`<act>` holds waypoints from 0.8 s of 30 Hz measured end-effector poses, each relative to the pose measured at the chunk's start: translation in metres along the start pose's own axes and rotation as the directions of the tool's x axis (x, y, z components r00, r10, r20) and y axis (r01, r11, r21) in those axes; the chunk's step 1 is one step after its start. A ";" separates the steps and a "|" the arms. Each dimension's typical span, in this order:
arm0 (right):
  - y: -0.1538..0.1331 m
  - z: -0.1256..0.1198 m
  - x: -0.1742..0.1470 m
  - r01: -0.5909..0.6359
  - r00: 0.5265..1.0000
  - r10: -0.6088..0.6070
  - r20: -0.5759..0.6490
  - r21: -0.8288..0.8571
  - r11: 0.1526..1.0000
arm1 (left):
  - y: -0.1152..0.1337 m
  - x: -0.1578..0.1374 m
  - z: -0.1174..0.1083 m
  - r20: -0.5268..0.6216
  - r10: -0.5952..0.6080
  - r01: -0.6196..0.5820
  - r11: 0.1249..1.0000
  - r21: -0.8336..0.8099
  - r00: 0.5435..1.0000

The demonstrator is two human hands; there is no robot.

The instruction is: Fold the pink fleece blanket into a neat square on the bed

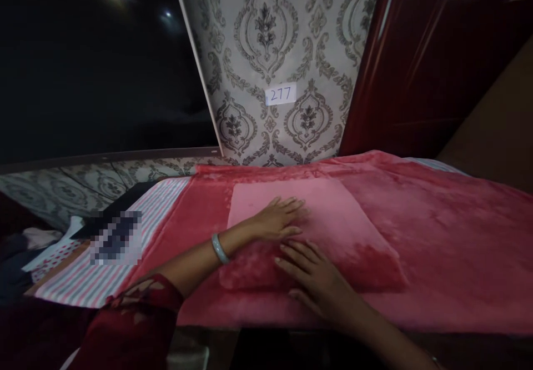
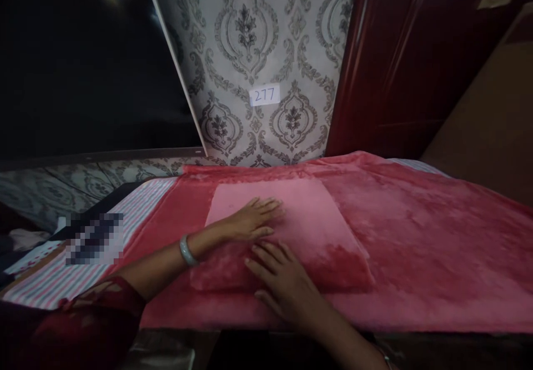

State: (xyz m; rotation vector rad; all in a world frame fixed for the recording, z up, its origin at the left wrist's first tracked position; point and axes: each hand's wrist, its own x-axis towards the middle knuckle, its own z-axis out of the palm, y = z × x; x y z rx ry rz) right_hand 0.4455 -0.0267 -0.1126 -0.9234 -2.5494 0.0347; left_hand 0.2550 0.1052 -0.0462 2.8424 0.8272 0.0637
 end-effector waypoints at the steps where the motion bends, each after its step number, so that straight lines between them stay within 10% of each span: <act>1: 0.003 0.003 -0.003 -0.012 1.000 0.012 0.022 -0.010 1.000 | 0.003 0.003 0.007 0.003 -0.006 0.006 1.000 -0.002 1.000; 9: 0.005 0.025 -0.010 -0.030 0.999 0.029 0.035 0.023 0.999 | -0.051 0.015 0.007 -0.037 -0.209 0.210 0.977 0.042 0.977; 18: 0.006 -0.001 -0.012 -0.019 1.000 0.018 0.016 0.087 0.996 | -0.093 0.049 -0.037 -0.150 -0.576 0.590 0.803 0.084 0.804; 20: 0.016 -0.010 -0.021 -0.036 0.995 0.040 -0.093 0.046 0.998 | -0.071 0.068 -0.036 -0.183 -0.455 0.477 0.874 0.098 0.872; 24: 0.039 -0.014 -0.041 -0.130 0.977 0.122 -0.172 -0.036 0.991 | -0.011 0.101 -0.014 -0.048 0.130 -0.124 0.986 0.114 0.990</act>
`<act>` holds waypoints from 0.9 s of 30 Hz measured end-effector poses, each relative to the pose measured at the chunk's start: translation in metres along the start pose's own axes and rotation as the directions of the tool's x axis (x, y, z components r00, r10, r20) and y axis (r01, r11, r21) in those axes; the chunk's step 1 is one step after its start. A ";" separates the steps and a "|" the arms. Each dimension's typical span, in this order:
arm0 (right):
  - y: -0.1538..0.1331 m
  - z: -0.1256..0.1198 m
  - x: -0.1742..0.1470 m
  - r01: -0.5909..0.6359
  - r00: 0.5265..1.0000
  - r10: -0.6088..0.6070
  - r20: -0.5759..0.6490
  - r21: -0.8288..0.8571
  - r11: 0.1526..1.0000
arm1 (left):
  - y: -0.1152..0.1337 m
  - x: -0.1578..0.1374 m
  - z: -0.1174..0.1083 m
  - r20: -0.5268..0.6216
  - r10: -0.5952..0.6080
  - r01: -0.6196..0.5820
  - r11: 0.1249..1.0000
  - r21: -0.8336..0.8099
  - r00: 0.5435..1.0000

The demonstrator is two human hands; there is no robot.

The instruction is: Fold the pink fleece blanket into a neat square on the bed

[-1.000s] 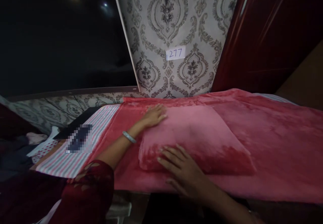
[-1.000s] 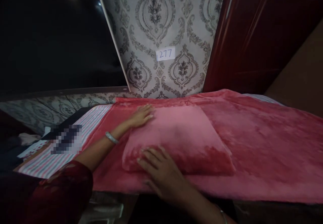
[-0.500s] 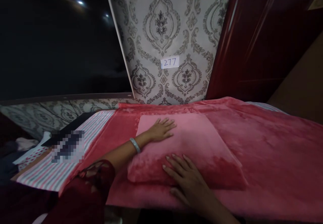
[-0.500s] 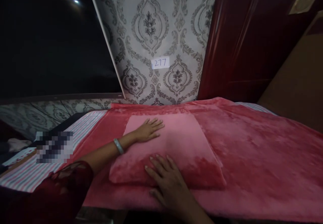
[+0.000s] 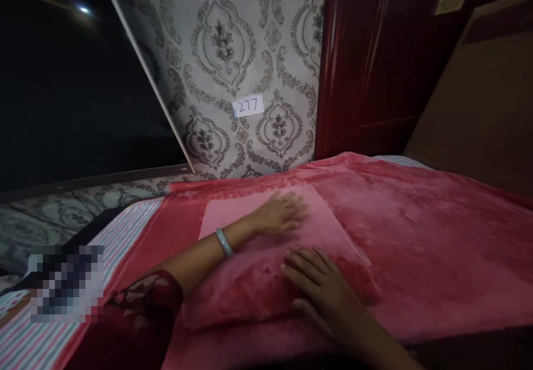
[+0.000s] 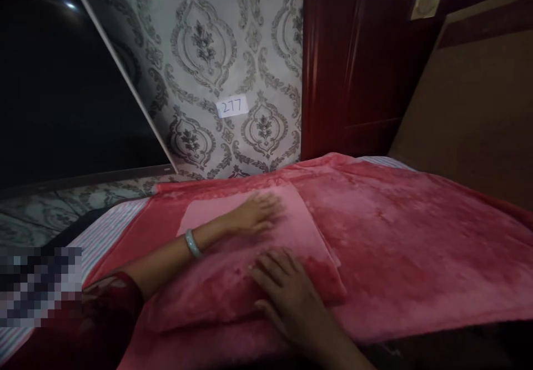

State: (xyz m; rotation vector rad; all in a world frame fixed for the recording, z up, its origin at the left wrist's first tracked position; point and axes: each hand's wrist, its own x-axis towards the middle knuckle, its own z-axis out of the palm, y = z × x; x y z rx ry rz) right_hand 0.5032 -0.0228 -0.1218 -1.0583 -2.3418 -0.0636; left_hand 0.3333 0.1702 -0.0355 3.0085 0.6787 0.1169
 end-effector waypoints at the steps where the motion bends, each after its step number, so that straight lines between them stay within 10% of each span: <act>1: 0.004 0.002 -0.003 -0.015 1.000 0.015 0.015 -0.012 1.000 | 0.011 0.007 0.007 0.030 0.100 -0.099 0.995 -0.019 0.995; 5: 0.010 0.016 -0.013 -0.072 0.996 0.072 0.052 -0.017 0.997 | 0.020 0.023 0.028 0.069 0.165 -0.159 0.983 -0.087 0.984; 17: 0.012 0.014 -0.016 -0.092 0.991 0.084 0.104 0.073 0.993 | -0.077 0.078 0.043 0.098 -0.183 0.198 0.967 -0.162 0.978; 27: 0.006 0.001 -0.003 -0.178 0.974 0.153 0.168 0.148 0.973 | -0.055 0.081 0.026 0.038 -0.343 0.343 0.939 0.014 0.939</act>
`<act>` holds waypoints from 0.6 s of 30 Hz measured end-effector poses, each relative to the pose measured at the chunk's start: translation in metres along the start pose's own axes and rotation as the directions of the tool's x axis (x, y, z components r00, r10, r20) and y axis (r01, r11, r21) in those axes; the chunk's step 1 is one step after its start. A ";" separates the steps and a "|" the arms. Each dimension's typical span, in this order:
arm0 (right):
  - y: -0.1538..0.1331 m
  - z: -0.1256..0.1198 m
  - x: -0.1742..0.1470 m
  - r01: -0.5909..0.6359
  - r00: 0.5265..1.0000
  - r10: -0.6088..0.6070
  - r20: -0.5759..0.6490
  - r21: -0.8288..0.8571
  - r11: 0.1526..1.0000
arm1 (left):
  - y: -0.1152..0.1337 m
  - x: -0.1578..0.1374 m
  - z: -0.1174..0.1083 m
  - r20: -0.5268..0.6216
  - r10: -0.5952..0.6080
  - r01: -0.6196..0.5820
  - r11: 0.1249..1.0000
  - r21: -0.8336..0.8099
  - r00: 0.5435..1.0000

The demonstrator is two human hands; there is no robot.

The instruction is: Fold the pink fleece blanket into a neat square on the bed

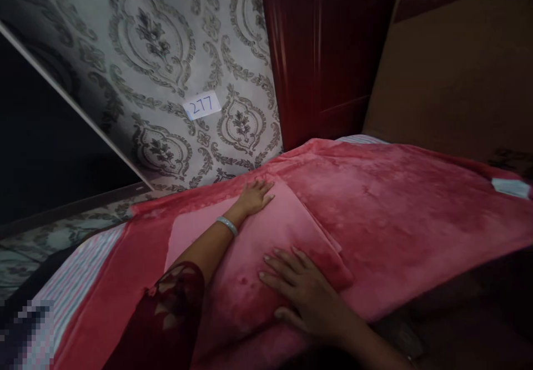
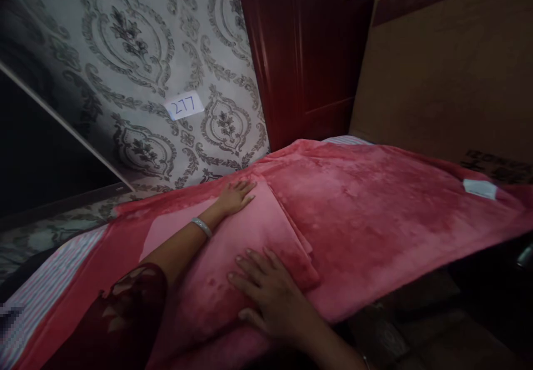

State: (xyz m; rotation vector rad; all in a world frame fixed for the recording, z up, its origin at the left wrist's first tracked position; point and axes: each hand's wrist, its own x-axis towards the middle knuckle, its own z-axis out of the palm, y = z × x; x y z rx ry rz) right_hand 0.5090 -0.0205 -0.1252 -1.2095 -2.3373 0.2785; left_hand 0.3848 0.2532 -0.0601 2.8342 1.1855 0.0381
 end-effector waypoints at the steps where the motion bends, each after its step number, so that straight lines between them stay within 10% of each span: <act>1: -0.001 -0.002 0.000 0.003 1.000 -0.003 -0.007 0.002 1.000 | 0.007 -0.001 -0.005 -0.022 -0.009 0.010 0.999 0.031 1.000; 6: 0.001 -0.013 -0.020 0.036 0.986 -0.042 -0.161 -0.040 0.999 | 0.059 -0.025 -0.020 -0.088 0.258 -0.254 0.966 0.051 0.962; 12: 0.018 -0.009 -0.050 -0.039 0.965 0.006 -0.261 -0.123 0.992 | 0.105 -0.065 0.000 0.068 0.672 -0.661 0.739 -0.131 0.738; 18: 0.025 0.002 -0.055 -0.072 0.976 0.047 -0.214 -0.110 0.991 | 0.081 -0.016 0.007 0.142 0.566 -0.562 0.824 -0.068 0.812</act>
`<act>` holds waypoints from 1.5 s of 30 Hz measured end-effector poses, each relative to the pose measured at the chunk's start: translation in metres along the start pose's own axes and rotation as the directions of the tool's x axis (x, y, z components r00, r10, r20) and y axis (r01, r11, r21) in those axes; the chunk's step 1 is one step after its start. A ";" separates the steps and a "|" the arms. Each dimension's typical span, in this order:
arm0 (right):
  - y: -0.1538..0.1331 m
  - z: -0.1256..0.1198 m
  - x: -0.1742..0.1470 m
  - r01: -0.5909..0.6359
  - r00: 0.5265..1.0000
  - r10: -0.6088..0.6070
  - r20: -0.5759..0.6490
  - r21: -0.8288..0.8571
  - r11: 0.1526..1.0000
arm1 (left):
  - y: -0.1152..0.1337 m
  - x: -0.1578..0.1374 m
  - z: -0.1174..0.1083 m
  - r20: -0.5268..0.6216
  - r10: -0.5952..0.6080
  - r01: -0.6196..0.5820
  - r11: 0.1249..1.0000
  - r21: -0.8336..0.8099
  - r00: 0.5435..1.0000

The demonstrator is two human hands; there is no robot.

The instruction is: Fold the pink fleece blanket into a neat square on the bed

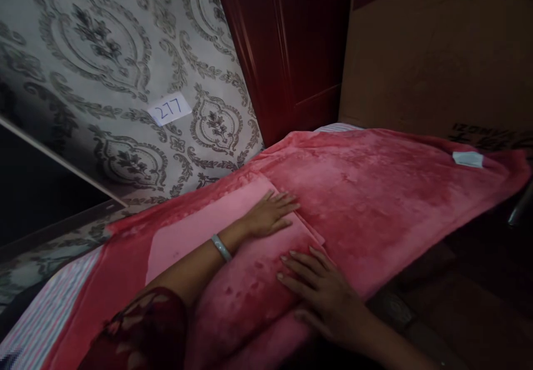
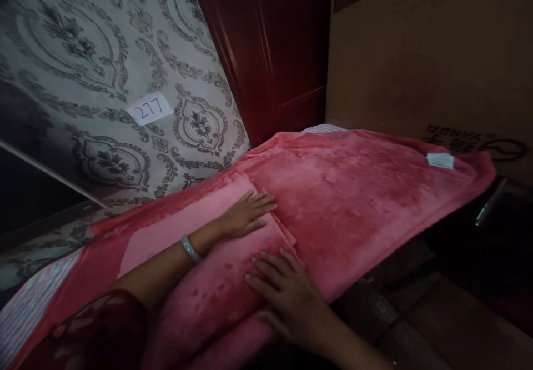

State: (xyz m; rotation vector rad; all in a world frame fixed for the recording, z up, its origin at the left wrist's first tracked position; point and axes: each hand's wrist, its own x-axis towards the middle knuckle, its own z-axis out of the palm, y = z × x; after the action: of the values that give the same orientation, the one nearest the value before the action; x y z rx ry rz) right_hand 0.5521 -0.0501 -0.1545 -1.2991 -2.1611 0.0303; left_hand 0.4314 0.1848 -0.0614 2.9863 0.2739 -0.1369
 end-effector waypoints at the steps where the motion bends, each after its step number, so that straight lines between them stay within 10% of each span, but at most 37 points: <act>1: 0.000 0.000 0.000 -0.002 1.000 0.002 0.003 0.003 1.000 | -0.013 0.006 -0.002 -0.013 -0.056 0.056 0.998 0.012 0.998; 11: -0.001 -0.007 0.002 0.028 1.000 -0.029 -0.009 -0.027 0.999 | -0.104 0.033 0.006 -0.062 -0.376 0.354 0.908 -0.226 0.925; 27: 0.001 -0.004 0.000 0.043 0.995 -0.042 -0.086 0.007 0.999 | -0.053 0.023 -0.028 -0.258 -0.535 0.564 0.824 0.050 0.805; 36: 0.017 -0.025 0.003 -0.104 0.926 0.118 -0.357 0.059 0.993 | 0.069 -0.125 -0.017 -0.198 -0.406 0.433 0.893 0.121 0.892; 45: 0.031 -0.014 0.047 -0.070 0.995 0.060 -0.081 -0.124 0.990 | 0.109 -0.238 0.052 -0.327 -0.748 0.808 0.582 0.092 0.577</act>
State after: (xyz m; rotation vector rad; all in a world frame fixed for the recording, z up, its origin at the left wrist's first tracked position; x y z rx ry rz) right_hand 0.5685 0.0002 -0.1305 -1.4178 -2.0836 -0.1306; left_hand 0.2147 0.0293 -0.0738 2.8181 1.7366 0.1495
